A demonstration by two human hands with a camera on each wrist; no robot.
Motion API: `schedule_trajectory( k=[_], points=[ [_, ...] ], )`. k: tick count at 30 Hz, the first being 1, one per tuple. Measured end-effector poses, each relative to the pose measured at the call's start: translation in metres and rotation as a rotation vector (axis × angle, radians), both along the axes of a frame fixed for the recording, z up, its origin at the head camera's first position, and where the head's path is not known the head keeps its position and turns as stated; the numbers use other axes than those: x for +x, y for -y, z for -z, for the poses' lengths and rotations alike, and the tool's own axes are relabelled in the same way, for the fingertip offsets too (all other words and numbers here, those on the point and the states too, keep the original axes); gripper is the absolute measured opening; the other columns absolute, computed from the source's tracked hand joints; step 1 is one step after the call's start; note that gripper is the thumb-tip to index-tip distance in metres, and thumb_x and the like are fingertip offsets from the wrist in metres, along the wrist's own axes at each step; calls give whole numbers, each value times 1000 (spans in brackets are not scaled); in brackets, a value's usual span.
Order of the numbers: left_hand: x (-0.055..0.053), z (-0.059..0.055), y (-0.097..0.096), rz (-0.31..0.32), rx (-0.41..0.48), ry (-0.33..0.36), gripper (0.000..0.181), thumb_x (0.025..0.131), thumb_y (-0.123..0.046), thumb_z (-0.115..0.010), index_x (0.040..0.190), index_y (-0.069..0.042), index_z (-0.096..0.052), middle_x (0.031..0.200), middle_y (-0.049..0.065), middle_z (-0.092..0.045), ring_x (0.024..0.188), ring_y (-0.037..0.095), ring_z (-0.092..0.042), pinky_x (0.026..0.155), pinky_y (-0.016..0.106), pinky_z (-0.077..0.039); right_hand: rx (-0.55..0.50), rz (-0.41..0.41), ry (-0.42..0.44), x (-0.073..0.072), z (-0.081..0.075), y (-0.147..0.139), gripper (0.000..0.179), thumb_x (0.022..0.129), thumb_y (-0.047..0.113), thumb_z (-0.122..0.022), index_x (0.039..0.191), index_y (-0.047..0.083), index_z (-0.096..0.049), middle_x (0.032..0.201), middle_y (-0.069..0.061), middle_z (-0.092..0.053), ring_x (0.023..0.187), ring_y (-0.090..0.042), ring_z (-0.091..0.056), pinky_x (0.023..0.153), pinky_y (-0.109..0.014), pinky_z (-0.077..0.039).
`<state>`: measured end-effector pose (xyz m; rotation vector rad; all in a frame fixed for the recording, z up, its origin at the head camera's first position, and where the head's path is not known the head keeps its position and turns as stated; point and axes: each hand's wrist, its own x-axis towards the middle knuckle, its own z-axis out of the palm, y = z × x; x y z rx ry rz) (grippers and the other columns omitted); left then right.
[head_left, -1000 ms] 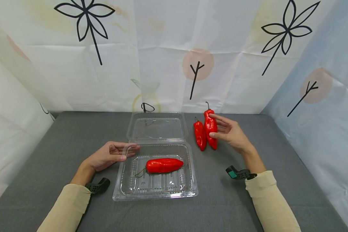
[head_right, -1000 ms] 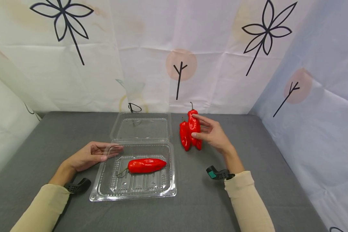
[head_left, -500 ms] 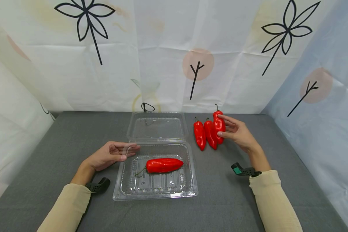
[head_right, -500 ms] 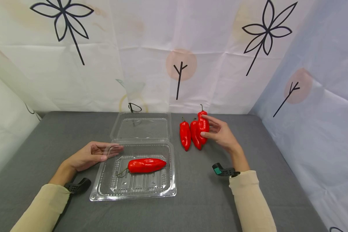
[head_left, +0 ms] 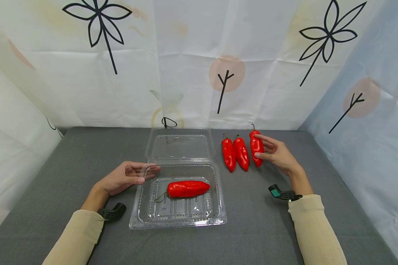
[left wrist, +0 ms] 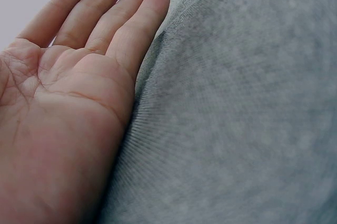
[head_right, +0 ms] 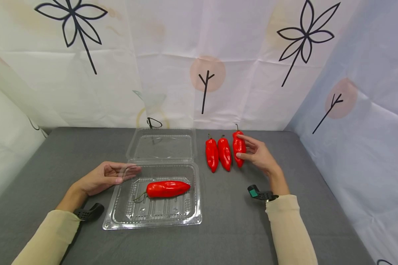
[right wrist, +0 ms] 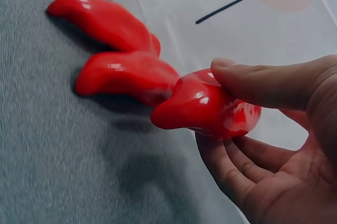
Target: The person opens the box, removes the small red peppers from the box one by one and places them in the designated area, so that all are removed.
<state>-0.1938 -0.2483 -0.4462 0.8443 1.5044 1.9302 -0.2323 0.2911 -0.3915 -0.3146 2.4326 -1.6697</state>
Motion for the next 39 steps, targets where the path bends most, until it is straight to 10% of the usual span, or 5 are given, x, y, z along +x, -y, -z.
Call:
schedule_trajectory(
  k=[25, 39],
  points=[
    [0, -1, 0, -8, -14, 1, 54, 96, 11, -59, 145, 20, -37, 148, 28, -48, 139, 29, -48, 115, 39, -39, 137, -8, -2, -5, 18, 2, 69, 95, 8, -72, 155, 4, -39, 147, -31, -43, 107, -37, -64, 79, -22, -55],
    [-1, 0, 0, -14, -21, 2, 54, 95, 12, -59, 145, 18, -39, 147, 26, -50, 139, 28, -48, 115, 38, -39, 165, 11, -22, -4, 18, 7, 66, 96, 12, -71, 155, 6, -41, 150, -30, -42, 121, -45, -58, 85, -22, -54]
  ],
)
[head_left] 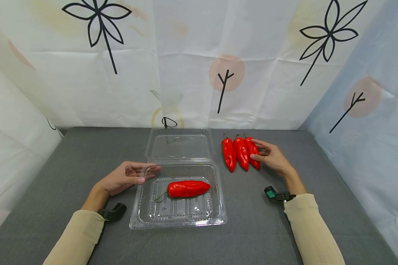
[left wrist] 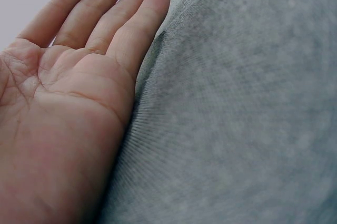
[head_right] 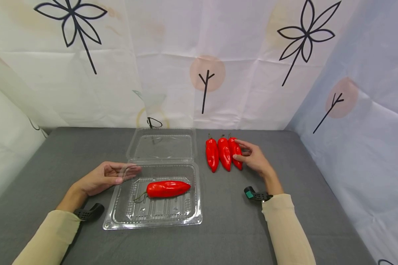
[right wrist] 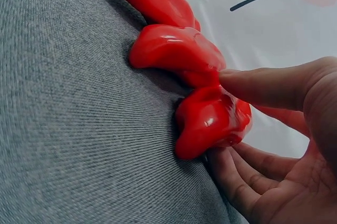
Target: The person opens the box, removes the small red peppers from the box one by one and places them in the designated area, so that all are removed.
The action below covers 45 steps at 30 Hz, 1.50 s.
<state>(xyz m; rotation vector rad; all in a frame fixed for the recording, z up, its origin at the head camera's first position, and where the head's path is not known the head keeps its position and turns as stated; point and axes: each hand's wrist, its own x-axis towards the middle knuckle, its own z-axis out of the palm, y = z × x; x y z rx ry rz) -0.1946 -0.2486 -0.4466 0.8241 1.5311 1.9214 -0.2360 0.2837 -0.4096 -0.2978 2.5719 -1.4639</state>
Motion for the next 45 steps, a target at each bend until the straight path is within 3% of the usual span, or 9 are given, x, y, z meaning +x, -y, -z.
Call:
schedule_trajectory(
  k=[12, 19, 30, 38, 45],
  points=[
    [-1, 2, 0, 15, 21, -11, 54, 96, 13, -57, 145, 20, -36, 148, 30, -46, 139, 30, -47, 115, 38, -39, 10, 43, 15, 0, -4, -3, 65, 98, 15, -68, 157, 9, -39, 149, -28, -44, 120, -43, -59, 92, -37, -57],
    [-1, 0, 0, 21, 33, -12, 51, 97, 13, -55, 145, 19, -39, 147, 28, -49, 139, 28, -48, 115, 36, -39, 39, 36, -21, 3, -14, -3, 65, 98, 13, -67, 156, 7, -39, 149, -29, -44, 124, -47, -56, 102, -60, -50],
    [-1, 0, 0, 35, 43, -7, 52, 97, 13, -55, 146, 19, -37, 148, 28, -48, 140, 29, -47, 115, 37, -39, 85, 24, -90, 11, -33, 2, 65, 98, 16, -69, 156, 11, -41, 150, -27, -44, 124, -45, -55, 95, -61, -54],
    [-1, 2, 1, 21, 34, -5, 53, 96, 14, -55, 146, 19, -37, 148, 28, -48, 140, 29, -47, 115, 37, -38, 65, -44, -114, 17, -46, 15, 65, 97, 13, -70, 156, 10, -41, 151, -26, -44, 128, -48, -51, 95, -62, -54],
    [0, 0, 0, 23, 36, -6, 54, 96, 14, -56, 145, 21, -35, 148, 29, -47, 140, 30, -46, 115, 37, -38, 42, -92, -145, 22, -54, 28, 63, 95, 12, -71, 152, 8, -46, 148, -25, -47, 126, -45, -51, 107, -62, -43]
  ],
)
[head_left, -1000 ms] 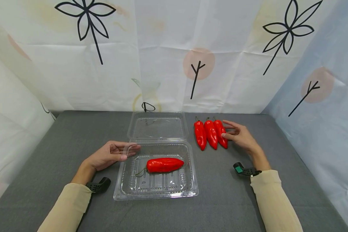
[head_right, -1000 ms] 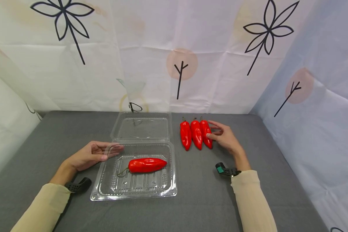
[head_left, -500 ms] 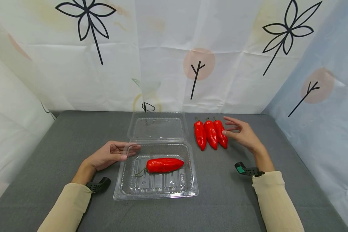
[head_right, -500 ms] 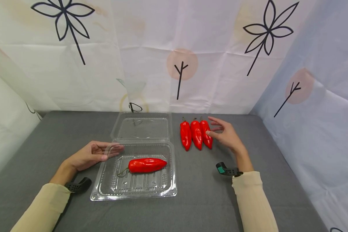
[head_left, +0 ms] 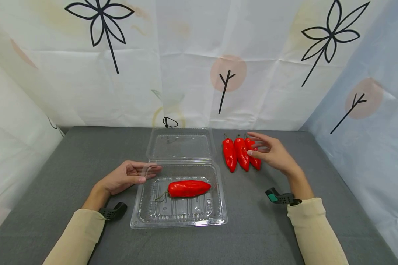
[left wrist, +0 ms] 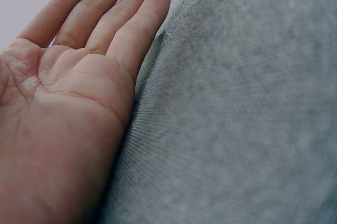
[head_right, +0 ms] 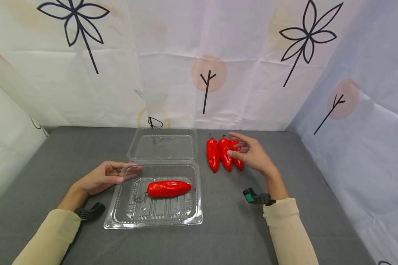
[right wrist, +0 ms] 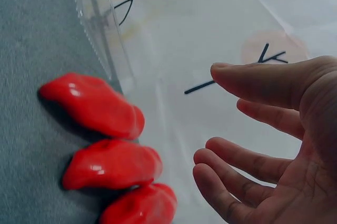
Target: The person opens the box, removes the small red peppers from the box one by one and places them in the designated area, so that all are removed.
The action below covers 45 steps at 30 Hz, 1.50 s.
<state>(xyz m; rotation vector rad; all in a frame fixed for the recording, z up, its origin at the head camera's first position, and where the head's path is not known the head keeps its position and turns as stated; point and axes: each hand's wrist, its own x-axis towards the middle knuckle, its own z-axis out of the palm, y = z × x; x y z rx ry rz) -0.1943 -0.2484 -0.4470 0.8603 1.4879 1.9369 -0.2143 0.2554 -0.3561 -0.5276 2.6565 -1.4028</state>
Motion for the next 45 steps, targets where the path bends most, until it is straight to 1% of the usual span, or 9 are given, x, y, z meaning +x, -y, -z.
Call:
schedule_trajectory(
  k=[6, 10, 16, 20, 28, 36, 40, 42, 45],
  points=[
    [1, -1, -1, -8, -7, 11, 54, 96, 12, -57, 145, 20, -36, 148, 28, -48, 139, 29, -47, 115, 37, -39, -3, -30, -15, 4, -5, 8, 63, 94, 12, -73, 151, 7, -48, 144, -24, -51, 124, -43, -52, 106, -60, -44],
    [0, -1, -1, -5, -1, -2, 54, 96, 12, -57, 145, 20, -36, 147, 28, -48, 139, 29, -47, 116, 38, -38, -7, -62, -34, 5, -6, 12, 62, 94, 9, -72, 150, 5, -47, 144, -23, -52, 120, -43, -55, 104, -58, -46],
    [-1, 0, 0, 9, 13, -13, 53, 96, 13, -56, 144, 22, -35, 147, 29, -48, 140, 29, -47, 116, 37, -38, -16, -105, -38, 7, -7, 18, 60, 94, 9, -73, 149, 5, -49, 141, -18, -55, 115, -43, -58, 95, -50, -53],
    [-1, -1, -1, 6, 12, -4, 54, 96, 13, -57, 145, 21, -35, 148, 28, -48, 140, 29, -47, 116, 38, -37, -13, -114, -29, 8, -6, 24, 61, 94, 11, -73, 149, 7, -49, 139, -20, -55, 115, -44, -58, 90, -46, -57],
    [-1, 0, 0, 27, 29, -24, 52, 97, 14, -54, 144, 22, -35, 148, 28, -48, 140, 29, -47, 116, 37, -37, -19, -158, -5, 10, -1, 40, 63, 92, 10, -75, 148, 2, -49, 135, -24, -55, 113, -44, -60, 89, -52, -57],
    [-1, 0, -1, 17, 24, -11, 51, 96, 15, -54, 144, 22, -36, 147, 27, -49, 140, 29, -47, 116, 37, -37, -37, -187, 8, 13, 2, 47, 63, 91, 11, -75, 148, 5, -50, 133, -23, -57, 111, -45, -60, 84, -46, -61],
    [-1, 0, -1, 13, 24, -10, 52, 96, 15, -54, 144, 22, -36, 147, 28, -49, 140, 30, -47, 116, 38, -37, -55, -203, 12, 15, 2, 53, 63, 91, 12, -76, 148, 7, -51, 133, -21, -57, 111, -46, -60, 86, -48, -59],
    [-1, 0, 0, 12, 21, -17, 52, 96, 15, -54, 144, 23, -35, 147, 28, -49, 140, 30, -47, 116, 38, -37, -71, -226, 8, 17, 2, 57, 63, 90, 11, -77, 148, 7, -51, 136, -18, -58, 111, -45, -61, 89, -51, -58],
    [-1, 0, 0, 5, 13, -3, 52, 96, 14, -55, 144, 21, -36, 147, 26, -50, 140, 28, -47, 116, 37, -37, -81, -264, -10, 19, 3, 64, 63, 90, 9, -78, 147, 6, -52, 137, -15, -58, 112, -44, -62, 94, -52, -56]
  ],
)
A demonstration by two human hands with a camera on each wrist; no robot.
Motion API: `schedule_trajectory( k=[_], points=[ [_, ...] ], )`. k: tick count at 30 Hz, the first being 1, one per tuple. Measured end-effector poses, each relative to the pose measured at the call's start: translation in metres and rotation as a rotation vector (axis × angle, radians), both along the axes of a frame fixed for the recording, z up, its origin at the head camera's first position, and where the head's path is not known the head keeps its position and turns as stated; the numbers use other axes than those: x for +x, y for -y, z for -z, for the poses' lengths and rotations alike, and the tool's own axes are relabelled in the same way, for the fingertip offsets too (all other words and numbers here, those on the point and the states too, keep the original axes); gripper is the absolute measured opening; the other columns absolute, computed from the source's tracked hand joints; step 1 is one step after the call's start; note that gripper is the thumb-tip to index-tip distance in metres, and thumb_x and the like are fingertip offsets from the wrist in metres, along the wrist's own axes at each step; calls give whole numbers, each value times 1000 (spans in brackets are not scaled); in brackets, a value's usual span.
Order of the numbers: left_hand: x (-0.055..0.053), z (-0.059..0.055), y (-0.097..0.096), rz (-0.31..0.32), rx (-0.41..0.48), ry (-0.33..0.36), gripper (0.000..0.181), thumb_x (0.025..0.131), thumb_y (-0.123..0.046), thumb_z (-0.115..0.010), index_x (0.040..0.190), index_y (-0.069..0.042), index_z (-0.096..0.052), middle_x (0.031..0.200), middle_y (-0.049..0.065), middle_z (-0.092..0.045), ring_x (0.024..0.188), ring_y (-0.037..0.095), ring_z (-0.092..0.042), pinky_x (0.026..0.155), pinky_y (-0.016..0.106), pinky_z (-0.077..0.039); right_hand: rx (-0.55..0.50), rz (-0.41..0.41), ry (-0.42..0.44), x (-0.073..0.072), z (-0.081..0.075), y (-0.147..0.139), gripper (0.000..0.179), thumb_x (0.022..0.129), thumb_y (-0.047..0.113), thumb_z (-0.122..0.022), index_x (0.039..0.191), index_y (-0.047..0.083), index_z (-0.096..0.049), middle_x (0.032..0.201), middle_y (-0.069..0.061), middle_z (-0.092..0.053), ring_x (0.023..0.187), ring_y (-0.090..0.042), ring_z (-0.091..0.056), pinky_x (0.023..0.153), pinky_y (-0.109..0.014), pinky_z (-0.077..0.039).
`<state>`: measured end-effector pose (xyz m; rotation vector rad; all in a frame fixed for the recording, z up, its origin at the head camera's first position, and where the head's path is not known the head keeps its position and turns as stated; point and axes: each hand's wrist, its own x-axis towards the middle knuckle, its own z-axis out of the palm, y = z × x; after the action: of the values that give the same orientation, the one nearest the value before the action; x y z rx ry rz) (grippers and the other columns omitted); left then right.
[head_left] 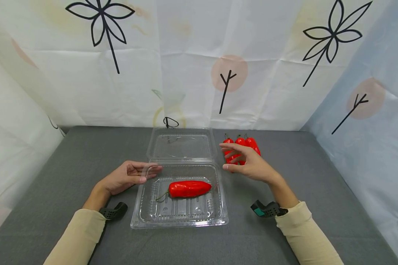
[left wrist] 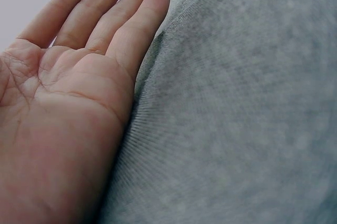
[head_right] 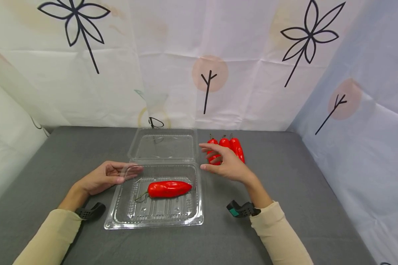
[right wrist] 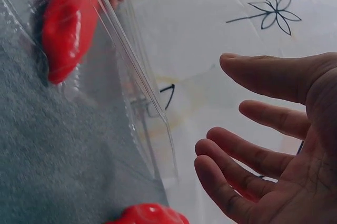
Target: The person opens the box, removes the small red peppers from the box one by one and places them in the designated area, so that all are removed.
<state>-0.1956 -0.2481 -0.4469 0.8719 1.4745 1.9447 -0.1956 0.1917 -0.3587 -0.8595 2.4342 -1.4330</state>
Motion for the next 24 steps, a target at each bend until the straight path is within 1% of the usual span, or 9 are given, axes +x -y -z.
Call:
schedule_trajectory(
  k=[6, 10, 12, 15, 19, 24],
  points=[
    [0, 1, 0, 1, 1, 0, 52, 96, 14, -56, 144, 21, -38, 147, 25, -50, 140, 28, -47, 116, 37, -37, 0, -59, -31, 2, 0, 15, 62, 89, 8, -77, 146, 3, -52, 137, -19, -59, 115, -39, -61, 98, -55, -54],
    [-1, 1, 0, 5, 6, -5, 52, 96, 14, -56, 144, 20, -38, 147, 25, -50, 140, 28, -47, 116, 37, -37, -19, -116, -32, 2, 1, 25, 62, 89, 7, -77, 145, 2, -52, 137, -17, -59, 117, -40, -60, 99, -56, -53],
    [-1, 0, 0, 8, 9, -13, 51, 96, 14, -55, 144, 20, -38, 147, 25, -51, 140, 28, -47, 116, 37, -37, -32, -153, -18, 2, 1, 31, 61, 89, 7, -77, 145, 3, -52, 137, -16, -60, 118, -42, -59, 99, -56, -53],
    [-1, 0, 0, 14, 12, -22, 51, 96, 15, -54, 144, 21, -37, 147, 26, -50, 140, 28, -47, 116, 37, -37, -44, -214, 4, 4, 2, 40, 60, 90, 7, -76, 145, 4, -53, 139, -18, -59, 120, -43, -59, 102, -54, -52],
    [-1, 0, -1, 2, 7, -2, 51, 96, 15, -57, 144, 20, -39, 146, 25, -51, 139, 28, -48, 116, 37, -37, -41, -288, 35, 5, 6, 52, 59, 92, 9, -74, 146, 3, -52, 142, -19, -56, 122, -42, -58, 104, -50, -51],
    [0, 1, -1, -11, -10, -3, 52, 95, 14, -58, 144, 21, -39, 146, 26, -50, 139, 28, -48, 116, 38, -37, -19, -352, 86, 7, 11, 68, 59, 93, 9, -73, 146, 0, -50, 145, -19, -53, 126, -42, -55, 106, -55, -49]
  ],
)
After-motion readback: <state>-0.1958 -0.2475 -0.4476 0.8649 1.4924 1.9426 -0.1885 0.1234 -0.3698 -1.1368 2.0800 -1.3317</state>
